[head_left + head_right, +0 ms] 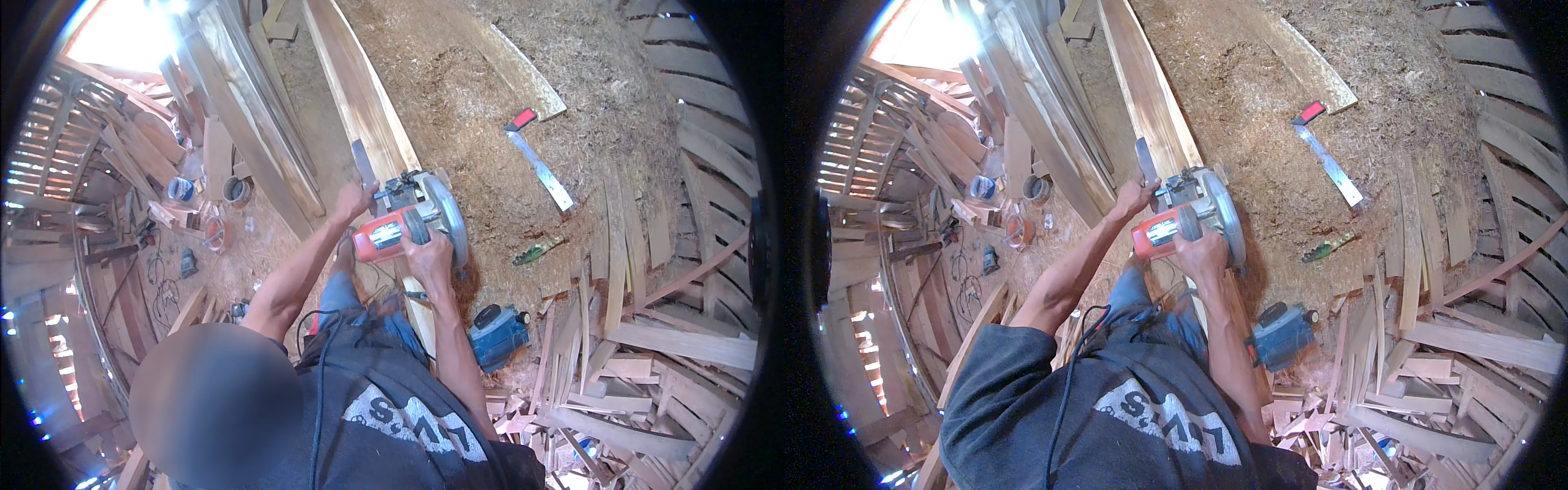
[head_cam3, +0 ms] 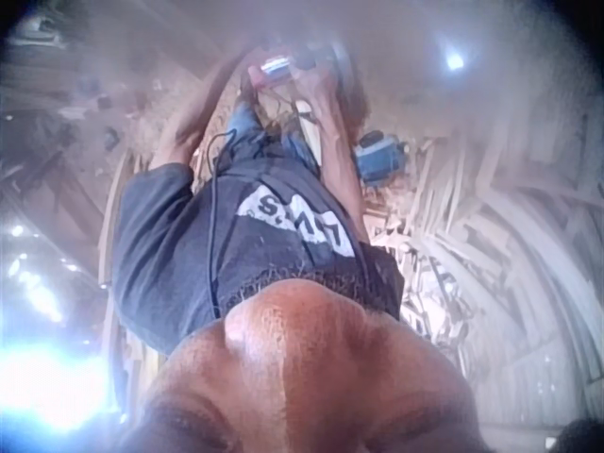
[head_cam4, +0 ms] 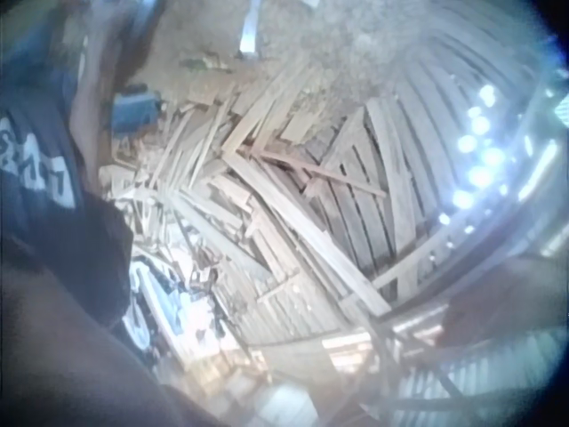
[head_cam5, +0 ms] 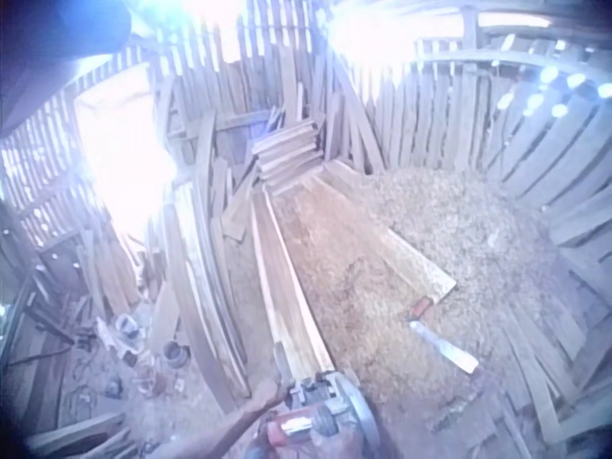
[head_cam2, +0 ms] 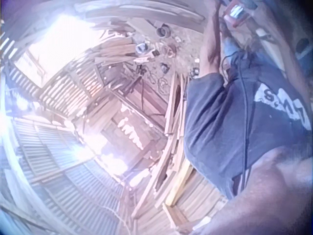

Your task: The person uses an electric planer to smooth the surface of a long wooden plank, repeatedly running the tool along its length. They then measure and mark the wood with a ruler and pencil before cutting it with a circular saw.

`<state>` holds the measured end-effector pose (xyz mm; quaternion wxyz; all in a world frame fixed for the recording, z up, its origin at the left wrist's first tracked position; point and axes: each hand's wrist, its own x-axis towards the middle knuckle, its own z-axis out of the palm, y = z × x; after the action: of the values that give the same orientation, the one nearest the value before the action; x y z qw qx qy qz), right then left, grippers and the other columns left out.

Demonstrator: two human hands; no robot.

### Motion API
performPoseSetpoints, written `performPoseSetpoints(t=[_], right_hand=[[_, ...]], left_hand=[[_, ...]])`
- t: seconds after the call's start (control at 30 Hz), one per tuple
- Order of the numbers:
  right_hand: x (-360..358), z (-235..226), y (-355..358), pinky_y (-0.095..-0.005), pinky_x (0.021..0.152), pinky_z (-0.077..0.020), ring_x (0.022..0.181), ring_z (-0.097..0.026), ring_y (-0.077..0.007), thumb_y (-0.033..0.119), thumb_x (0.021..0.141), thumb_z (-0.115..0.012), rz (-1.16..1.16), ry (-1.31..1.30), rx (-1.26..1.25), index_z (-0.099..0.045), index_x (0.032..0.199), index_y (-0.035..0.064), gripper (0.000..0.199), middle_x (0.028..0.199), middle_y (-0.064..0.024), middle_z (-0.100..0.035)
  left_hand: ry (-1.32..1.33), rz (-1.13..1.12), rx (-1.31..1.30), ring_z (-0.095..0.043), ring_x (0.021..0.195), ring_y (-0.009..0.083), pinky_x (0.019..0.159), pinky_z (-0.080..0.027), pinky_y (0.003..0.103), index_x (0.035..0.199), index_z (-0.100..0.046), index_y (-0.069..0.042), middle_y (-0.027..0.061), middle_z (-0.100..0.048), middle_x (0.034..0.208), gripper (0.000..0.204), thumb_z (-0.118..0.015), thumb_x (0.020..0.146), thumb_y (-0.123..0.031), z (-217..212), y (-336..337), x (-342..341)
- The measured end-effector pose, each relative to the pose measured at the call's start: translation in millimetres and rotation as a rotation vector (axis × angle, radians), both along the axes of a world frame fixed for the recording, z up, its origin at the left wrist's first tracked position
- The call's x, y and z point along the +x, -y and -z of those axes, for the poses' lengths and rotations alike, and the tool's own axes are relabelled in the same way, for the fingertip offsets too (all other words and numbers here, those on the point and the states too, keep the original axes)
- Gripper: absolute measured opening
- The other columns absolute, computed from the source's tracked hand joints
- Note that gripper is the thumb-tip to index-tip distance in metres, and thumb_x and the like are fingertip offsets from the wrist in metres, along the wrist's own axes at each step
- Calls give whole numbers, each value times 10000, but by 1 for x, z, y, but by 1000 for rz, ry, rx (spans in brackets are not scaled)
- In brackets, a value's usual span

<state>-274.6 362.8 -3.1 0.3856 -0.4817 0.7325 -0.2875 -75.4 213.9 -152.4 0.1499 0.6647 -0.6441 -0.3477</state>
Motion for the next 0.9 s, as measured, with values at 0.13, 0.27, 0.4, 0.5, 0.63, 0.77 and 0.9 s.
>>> performPoseSetpoints(t=[0.13,0.27,0.4,0.5,0.63,0.77,0.9], right_hand=[[2,3,3,-546,829,-551,927,-702,-490,312,809,-729,-11,24,25,-773,1028,38,353,927,-288,-732],[1,7,5,-546,827,-552,927,-705,-485,314,805,-730,-8,6,-2,-774,1030,40,357,929,-286,-734],[5,6,8,-546,826,-552,925,-708,-483,320,805,-731,-16,5,-20,-776,1024,30,366,930,-285,-735],[4,3,11,-545,825,-552,923,-709,-481,327,808,-732,-4,-10,-6,-777,1022,22,376,930,-285,-736],[3,7,13,-543,824,-552,924,-711,-479,336,806,-734,5,20,4,-777,1023,20,386,928,-287,-736],[6,7,16,-543,824,-552,920,-710,-484,332,800,-735,18,27,-21,-771,1011,6,391,919,-293,-733],[12,1,20,-543,827,-553,916,-709,-490,321,799,-736,-6,21,-33,-765,1007,-7,389,912,-298,-730]], left_hand=[[-44,12,6,-713,1008,492,918,-549,539,1485,-394,47,302,-743,1033,806,-626,966,-524,8,5,10],[15,29,9,-709,1014,495,920,-545,547,1471,-412,24,292,-747,1025,770,-630,970,-519,5,9,7],[1,22,-26,-709,1017,494,915,-544,552,1463,-417,19,281,-751,1026,753,-630,975,-513,7,12,12],[-2,23,-2,-707,1017,500,909,-546,551,1481,-401,18,289,-746,1047,767,-628,976,-512,0,12,7],[30,18,37,-690,1075,503,948,-532,547,1490,-404,8,308,-724,1132,765,-636,974,-505,-6,17,4],[3,-4,14,-691,1077,496,954,-516,542,1474,-465,-68,301,-731,1110,729,-627,967,-565,4,21,11],[8,-9,-72,-708,1034,483,914,-522,537,1468,-492,-104,287,-745,1047,715,-615,968,-601,22,26,28]])
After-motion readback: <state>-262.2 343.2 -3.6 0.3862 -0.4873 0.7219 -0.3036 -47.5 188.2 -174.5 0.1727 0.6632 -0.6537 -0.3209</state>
